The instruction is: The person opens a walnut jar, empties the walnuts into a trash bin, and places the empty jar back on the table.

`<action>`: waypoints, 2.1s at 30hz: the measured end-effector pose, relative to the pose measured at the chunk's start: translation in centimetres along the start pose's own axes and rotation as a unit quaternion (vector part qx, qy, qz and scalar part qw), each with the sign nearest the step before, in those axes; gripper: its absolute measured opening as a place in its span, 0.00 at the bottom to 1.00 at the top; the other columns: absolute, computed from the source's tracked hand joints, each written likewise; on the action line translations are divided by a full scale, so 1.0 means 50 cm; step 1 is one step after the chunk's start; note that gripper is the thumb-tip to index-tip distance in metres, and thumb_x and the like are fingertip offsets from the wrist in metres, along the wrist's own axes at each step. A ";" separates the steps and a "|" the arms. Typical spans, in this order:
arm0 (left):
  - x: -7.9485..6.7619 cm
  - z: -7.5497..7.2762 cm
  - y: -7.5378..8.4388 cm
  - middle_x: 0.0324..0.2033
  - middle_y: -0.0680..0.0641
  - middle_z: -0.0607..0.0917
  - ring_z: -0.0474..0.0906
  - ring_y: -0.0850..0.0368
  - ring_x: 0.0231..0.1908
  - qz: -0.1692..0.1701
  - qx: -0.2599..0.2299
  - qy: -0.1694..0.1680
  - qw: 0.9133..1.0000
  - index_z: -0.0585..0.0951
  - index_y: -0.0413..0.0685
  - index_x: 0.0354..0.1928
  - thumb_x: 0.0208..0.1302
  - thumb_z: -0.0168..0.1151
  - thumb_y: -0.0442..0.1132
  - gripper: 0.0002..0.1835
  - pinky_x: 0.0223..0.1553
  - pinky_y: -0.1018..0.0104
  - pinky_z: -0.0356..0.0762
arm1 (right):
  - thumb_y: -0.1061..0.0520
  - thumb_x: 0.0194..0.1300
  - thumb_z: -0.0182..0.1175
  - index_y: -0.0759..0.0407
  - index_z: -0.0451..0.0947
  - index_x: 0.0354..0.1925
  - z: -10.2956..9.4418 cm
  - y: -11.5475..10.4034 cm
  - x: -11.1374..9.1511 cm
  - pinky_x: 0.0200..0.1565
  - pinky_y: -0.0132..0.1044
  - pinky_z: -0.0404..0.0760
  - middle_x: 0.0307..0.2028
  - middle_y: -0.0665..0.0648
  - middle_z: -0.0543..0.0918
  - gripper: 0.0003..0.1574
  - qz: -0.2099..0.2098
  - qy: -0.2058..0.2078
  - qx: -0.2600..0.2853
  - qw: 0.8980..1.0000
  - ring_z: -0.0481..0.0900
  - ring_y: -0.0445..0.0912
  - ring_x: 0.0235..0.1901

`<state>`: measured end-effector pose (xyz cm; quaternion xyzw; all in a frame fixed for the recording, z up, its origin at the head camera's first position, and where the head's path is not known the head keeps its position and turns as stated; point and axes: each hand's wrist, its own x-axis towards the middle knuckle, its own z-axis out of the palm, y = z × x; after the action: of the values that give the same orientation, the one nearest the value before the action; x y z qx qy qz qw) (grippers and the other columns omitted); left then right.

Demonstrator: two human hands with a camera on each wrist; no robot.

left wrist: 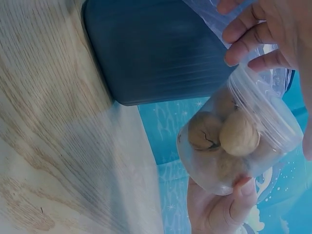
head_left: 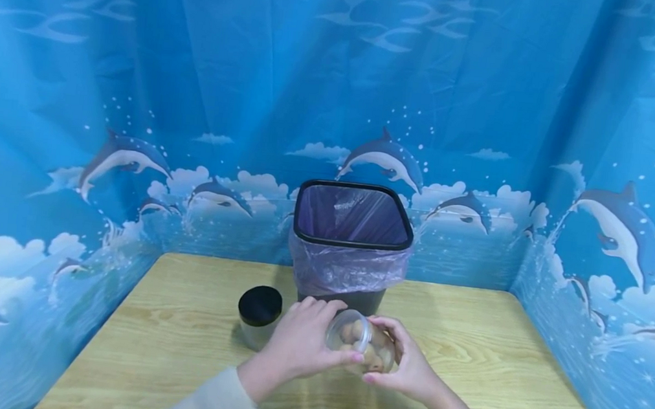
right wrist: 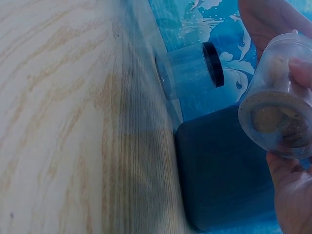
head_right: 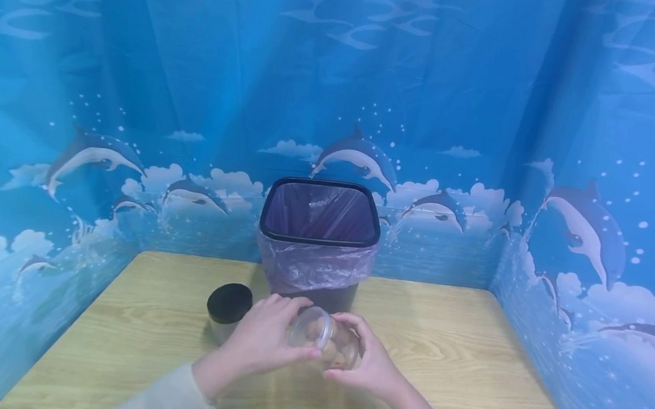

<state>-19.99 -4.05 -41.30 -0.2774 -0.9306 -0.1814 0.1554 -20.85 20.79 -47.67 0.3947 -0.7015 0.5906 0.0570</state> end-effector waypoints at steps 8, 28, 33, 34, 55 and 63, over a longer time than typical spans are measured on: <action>-0.001 -0.004 -0.021 0.58 0.52 0.78 0.72 0.54 0.57 0.052 -0.011 -0.014 0.999 0.65 0.57 0.73 0.50 0.55 0.82 0.54 0.58 0.52 0.72 | 0.73 0.43 0.77 0.70 0.60 0.67 -0.002 -0.001 0.001 0.64 0.29 0.69 0.63 0.53 0.71 0.55 0.003 0.004 0.000 1.000 0.71 0.41 0.61; 0.015 -0.027 -0.043 0.57 0.54 0.75 0.69 0.56 0.58 0.166 -0.062 -0.059 0.982 0.66 0.69 0.74 0.45 0.76 0.67 0.52 0.61 0.53 0.69 | 0.73 0.44 0.77 0.70 0.60 0.67 -0.003 0.007 0.001 0.62 0.31 0.71 0.63 0.54 0.72 0.55 0.000 -0.010 0.006 1.000 0.72 0.41 0.60; 0.016 -0.025 -0.044 0.55 0.54 0.76 0.69 0.57 0.57 0.157 -0.061 -0.062 0.984 0.66 0.67 0.74 0.46 0.74 0.69 0.51 0.59 0.54 0.70 | 0.73 0.44 0.76 0.71 0.59 0.67 -0.002 0.007 0.001 0.62 0.30 0.71 0.63 0.54 0.72 0.55 0.000 -0.009 0.010 1.000 0.71 0.41 0.60; 0.016 -0.025 -0.043 0.55 0.54 0.76 0.69 0.57 0.57 0.155 -0.061 -0.063 0.984 0.66 0.67 0.73 0.46 0.73 0.69 0.51 0.59 0.54 0.70 | 0.73 0.44 0.76 0.71 0.59 0.67 -0.002 0.007 0.001 0.62 0.30 0.71 0.63 0.54 0.72 0.55 0.000 -0.009 0.009 1.000 0.71 0.41 0.60; 0.009 -0.014 -0.015 0.46 0.56 0.82 0.74 0.56 0.48 0.052 -0.023 -0.040 0.998 0.74 0.60 0.63 0.51 0.54 0.82 0.45 0.51 0.55 0.73 | 0.73 0.44 0.76 0.70 0.60 0.67 0.000 0.008 0.001 0.63 0.31 0.70 0.64 0.54 0.71 0.55 0.002 -0.007 0.008 1.000 0.71 0.41 0.61; 0.008 -0.011 -0.006 0.46 0.58 0.83 0.75 0.55 0.45 0.021 -0.013 -0.031 0.999 0.77 0.57 0.58 0.51 0.51 0.84 0.45 0.50 0.54 0.74 | 0.72 0.45 0.76 0.69 0.60 0.68 0.001 0.007 0.002 0.62 0.32 0.72 0.64 0.55 0.71 0.55 0.005 -0.009 0.010 1.000 0.72 0.41 0.60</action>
<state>-20.35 -4.31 -40.75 -0.3040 -0.9265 -0.1819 0.1268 -21.12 20.71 -47.92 0.3970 -0.6981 0.5942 0.0441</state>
